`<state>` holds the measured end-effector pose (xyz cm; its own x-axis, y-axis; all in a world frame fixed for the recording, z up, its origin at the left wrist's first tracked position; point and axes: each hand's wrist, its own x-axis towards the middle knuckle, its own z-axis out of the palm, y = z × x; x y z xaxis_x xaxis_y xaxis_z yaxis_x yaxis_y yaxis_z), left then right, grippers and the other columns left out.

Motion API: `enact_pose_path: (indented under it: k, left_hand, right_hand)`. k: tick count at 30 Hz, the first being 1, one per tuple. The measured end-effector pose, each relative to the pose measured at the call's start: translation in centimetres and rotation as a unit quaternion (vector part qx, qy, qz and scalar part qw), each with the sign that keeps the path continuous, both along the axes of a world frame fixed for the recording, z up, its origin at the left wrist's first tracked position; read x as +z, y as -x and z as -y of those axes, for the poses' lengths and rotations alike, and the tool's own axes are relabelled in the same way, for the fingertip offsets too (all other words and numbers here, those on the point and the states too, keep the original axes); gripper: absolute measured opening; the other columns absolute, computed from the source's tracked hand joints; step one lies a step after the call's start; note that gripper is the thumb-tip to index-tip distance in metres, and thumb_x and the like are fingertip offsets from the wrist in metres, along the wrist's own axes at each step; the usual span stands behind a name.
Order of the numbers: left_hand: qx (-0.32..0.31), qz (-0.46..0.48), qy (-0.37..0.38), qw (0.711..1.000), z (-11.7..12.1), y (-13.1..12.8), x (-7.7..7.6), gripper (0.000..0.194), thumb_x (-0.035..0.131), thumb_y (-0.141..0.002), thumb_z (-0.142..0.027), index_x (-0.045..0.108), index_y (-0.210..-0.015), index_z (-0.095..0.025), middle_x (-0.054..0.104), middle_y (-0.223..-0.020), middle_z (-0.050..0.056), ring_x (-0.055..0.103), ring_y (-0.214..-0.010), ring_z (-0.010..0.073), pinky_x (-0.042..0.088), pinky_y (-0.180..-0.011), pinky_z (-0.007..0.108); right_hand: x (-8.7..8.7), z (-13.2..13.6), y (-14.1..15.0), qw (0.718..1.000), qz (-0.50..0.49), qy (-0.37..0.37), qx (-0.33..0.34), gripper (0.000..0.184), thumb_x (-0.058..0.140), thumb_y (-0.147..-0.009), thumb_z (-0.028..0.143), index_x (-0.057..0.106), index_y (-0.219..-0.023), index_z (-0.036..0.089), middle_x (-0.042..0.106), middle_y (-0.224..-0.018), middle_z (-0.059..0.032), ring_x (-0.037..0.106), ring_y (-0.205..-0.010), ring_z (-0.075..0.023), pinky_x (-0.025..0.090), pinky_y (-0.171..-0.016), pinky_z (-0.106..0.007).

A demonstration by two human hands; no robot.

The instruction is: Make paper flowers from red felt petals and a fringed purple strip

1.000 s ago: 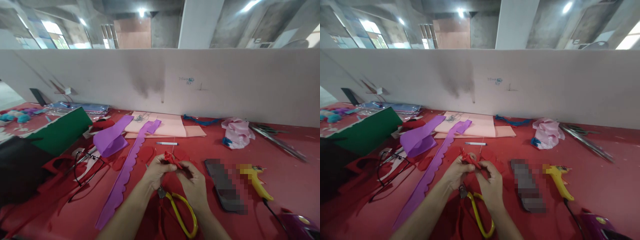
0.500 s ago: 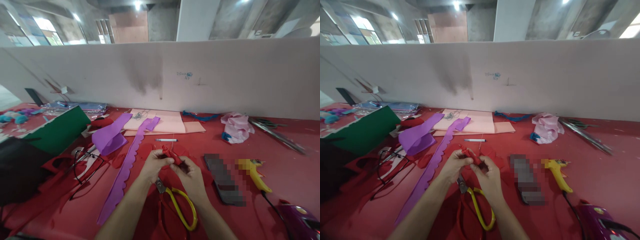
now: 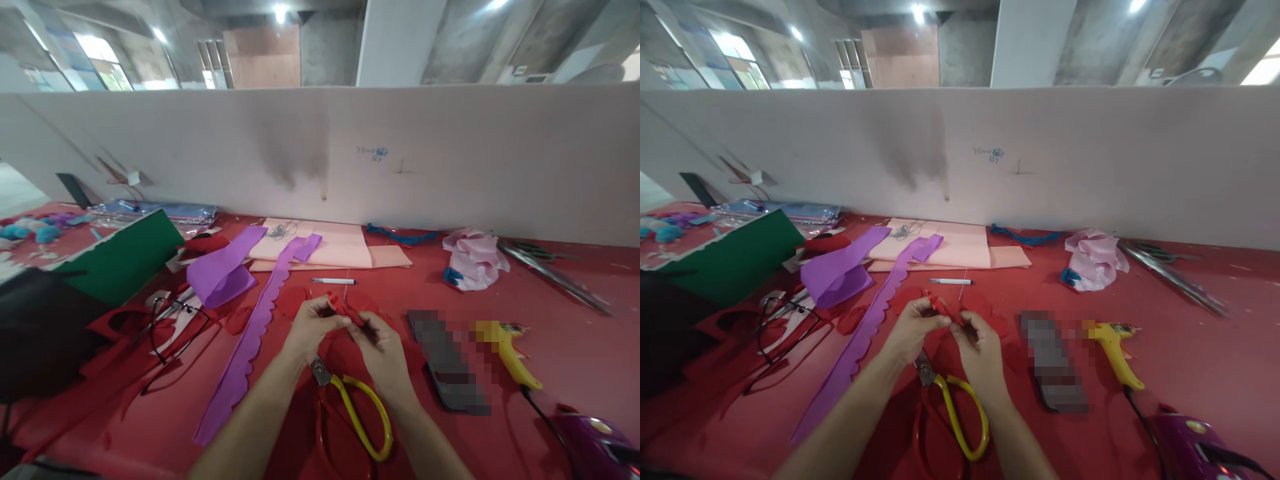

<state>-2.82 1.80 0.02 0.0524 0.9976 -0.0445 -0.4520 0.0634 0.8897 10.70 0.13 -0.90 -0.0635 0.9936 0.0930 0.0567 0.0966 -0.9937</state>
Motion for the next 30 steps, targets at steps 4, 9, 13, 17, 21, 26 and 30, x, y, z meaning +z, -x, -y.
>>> enact_pose_path:
  k: [4, 9, 13, 17, 21, 26, 30]
  left_hand:
    - [0.017, 0.0, 0.007, 1.0, 0.11, -0.25, 0.05, 0.02, 0.085, -0.051, -0.016, 0.069, -0.063, -0.014, 0.066, -0.061, -0.002, 0.058, -0.059, 0.0097, 0.046, -0.064, 0.022]
    - [0.024, -0.004, 0.02, 1.0, 0.24, -0.67, 0.27, 0.021, 0.085, -0.051, -0.017, 0.069, -0.064, -0.014, 0.066, -0.061, -0.002, 0.058, -0.058, 0.01, 0.046, -0.064, 0.023]
    - [0.004, -0.003, 0.03, 1.0, 0.15, -0.74, 0.1, 0.024, 0.085, -0.051, -0.022, 0.069, -0.067, -0.014, 0.066, -0.063, -0.001, 0.059, -0.06, 0.0116, 0.048, -0.066, 0.025]
    - [0.035, 0.003, 0.046, 0.998, -0.04, -0.66, -0.01, 0.028, 0.086, -0.049, -0.026, 0.065, -0.062, -0.014, 0.063, -0.06, -0.002, 0.056, -0.06, 0.01, 0.045, -0.065, 0.024]
    - [0.064, 0.001, 0.05, 0.997, -0.03, -0.54, 0.32, 0.031, 0.087, -0.046, -0.026, 0.062, -0.06, -0.014, 0.059, -0.058, -0.004, 0.052, -0.058, 0.0081, 0.041, -0.061, 0.021]
    - [0.062, -0.029, 0.035, 0.997, 0.14, -0.59, 0.51, 0.031, 0.087, -0.047, -0.024, 0.059, -0.059, -0.015, 0.055, -0.055, -0.006, 0.05, -0.055, 0.0078, 0.04, -0.058, 0.021]
    - [0.041, -0.059, 0.024, 0.997, 0.18, -0.67, 0.16, 0.026, 0.085, -0.052, -0.025, 0.062, -0.06, -0.014, 0.058, -0.056, -0.004, 0.05, -0.055, 0.0087, 0.04, -0.058, 0.021]
  right_hand:
    - [0.19, 0.36, 0.11, 0.994, 0.067, -0.08, -0.043, 0.016, 0.064, -0.081, 0.035, 0.066, -0.084, 0.019, 0.069, -0.08, -0.0037, 0.062, -0.075, -0.0189, 0.048, -0.07, -0.029]
    - [0.12, 0.46, 0.07, 0.991, 0.101, -0.065, -0.063, 0.022, 0.06, -0.082, 0.038, 0.069, -0.085, 0.018, 0.069, -0.077, -0.0043, 0.06, -0.07, -0.0188, 0.046, -0.066, -0.028]
    - [-0.13, 0.06, 0.11, 0.999, 0.017, 0.001, -0.033, 0.019, 0.061, -0.081, 0.037, 0.066, -0.083, 0.019, 0.066, -0.072, -0.0015, 0.058, -0.068, -0.017, 0.046, -0.064, -0.026]
    - [-0.27, -0.31, 0.18, 0.999, -0.031, 0.016, 0.002, 0.02, 0.06, -0.083, 0.037, 0.062, -0.076, 0.019, 0.058, -0.063, 0.0017, 0.051, -0.058, -0.0135, 0.042, -0.057, -0.023]
    - [-0.26, 0.02, 0.39, 0.999, 0.028, -0.008, 0.02, 0.02, 0.057, -0.085, 0.039, 0.06, -0.086, 0.019, 0.06, -0.067, -0.0001, 0.054, -0.06, -0.0154, 0.043, -0.057, -0.025]
    - [-0.49, 0.54, 0.34, 0.982, 0.159, -0.101, -0.012, 0.02, 0.049, -0.09, 0.033, 0.063, -0.086, 0.02, 0.064, -0.077, -0.0035, 0.057, -0.07, -0.0177, 0.044, -0.067, -0.027]
    - [-0.46, 0.47, 0.16, 0.973, 0.192, -0.121, -0.042, 0.025, 0.045, -0.092, 0.03, 0.061, -0.075, 0.02, 0.063, -0.068, -0.003, 0.056, -0.063, -0.0172, 0.043, -0.061, -0.027]
